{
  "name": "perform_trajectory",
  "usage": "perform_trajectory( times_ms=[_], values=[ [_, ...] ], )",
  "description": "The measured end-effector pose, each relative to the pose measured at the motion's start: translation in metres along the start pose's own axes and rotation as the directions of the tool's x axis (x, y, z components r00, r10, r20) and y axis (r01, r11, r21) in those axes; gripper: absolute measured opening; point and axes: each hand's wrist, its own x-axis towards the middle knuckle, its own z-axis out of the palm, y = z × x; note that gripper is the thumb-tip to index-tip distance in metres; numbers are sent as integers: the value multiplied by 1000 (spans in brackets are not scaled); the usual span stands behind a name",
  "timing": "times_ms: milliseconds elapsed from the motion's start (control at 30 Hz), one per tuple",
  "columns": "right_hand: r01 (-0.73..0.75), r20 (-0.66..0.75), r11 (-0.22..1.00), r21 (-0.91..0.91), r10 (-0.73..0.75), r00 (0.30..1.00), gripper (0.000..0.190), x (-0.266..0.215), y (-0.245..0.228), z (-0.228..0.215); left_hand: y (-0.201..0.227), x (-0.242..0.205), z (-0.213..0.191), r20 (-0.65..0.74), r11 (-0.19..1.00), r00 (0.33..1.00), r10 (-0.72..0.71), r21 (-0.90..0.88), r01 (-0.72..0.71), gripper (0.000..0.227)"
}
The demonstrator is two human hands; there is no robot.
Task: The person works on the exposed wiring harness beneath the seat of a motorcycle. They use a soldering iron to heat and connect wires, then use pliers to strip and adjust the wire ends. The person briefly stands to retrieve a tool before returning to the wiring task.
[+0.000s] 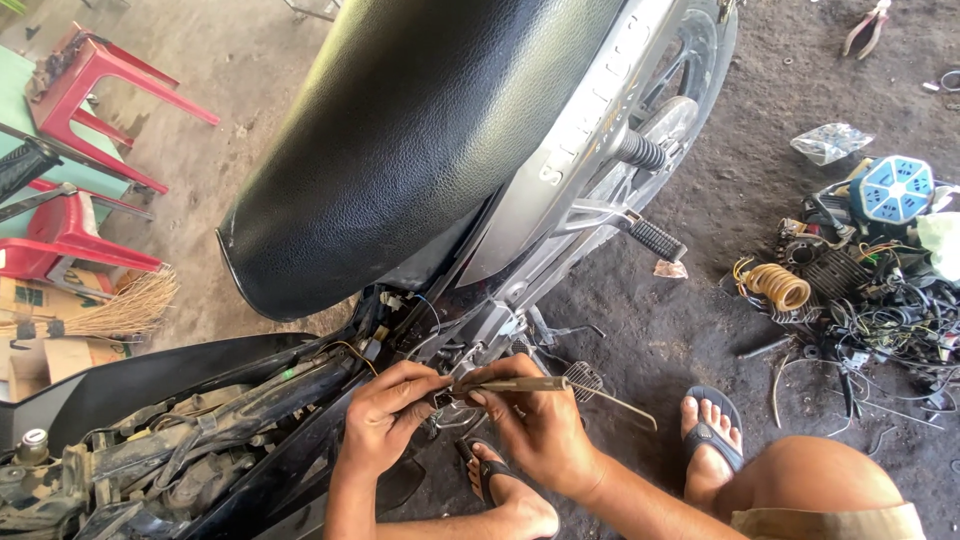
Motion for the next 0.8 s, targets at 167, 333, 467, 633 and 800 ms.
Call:
perform_trajectory(
  times_ms=[167,333,467,633,800],
  values=[
    [-68,63,992,108,62,996,17,1,1,-1,1,0,-1,35,1000,999,25,6,-26,38],
    [-78,68,984,158,68,995,16,1,6,0,0,-1,-3,56,1000,998,14,5,-14,36],
    [-125,100,985,123,113,989,17,3,3,-3,2,-1,-3,61,1000,998,13,-7,-12,35],
    [-146,107,982,123,133,985,15,4,2,-4,2,-1,-3,84,1000,996,-6,-20,8,35],
    [119,115,993,-4,-118,986,13,3,-2,-9,2,-1,-5,86,1000,996,24,7,-25,37]
  ],
)
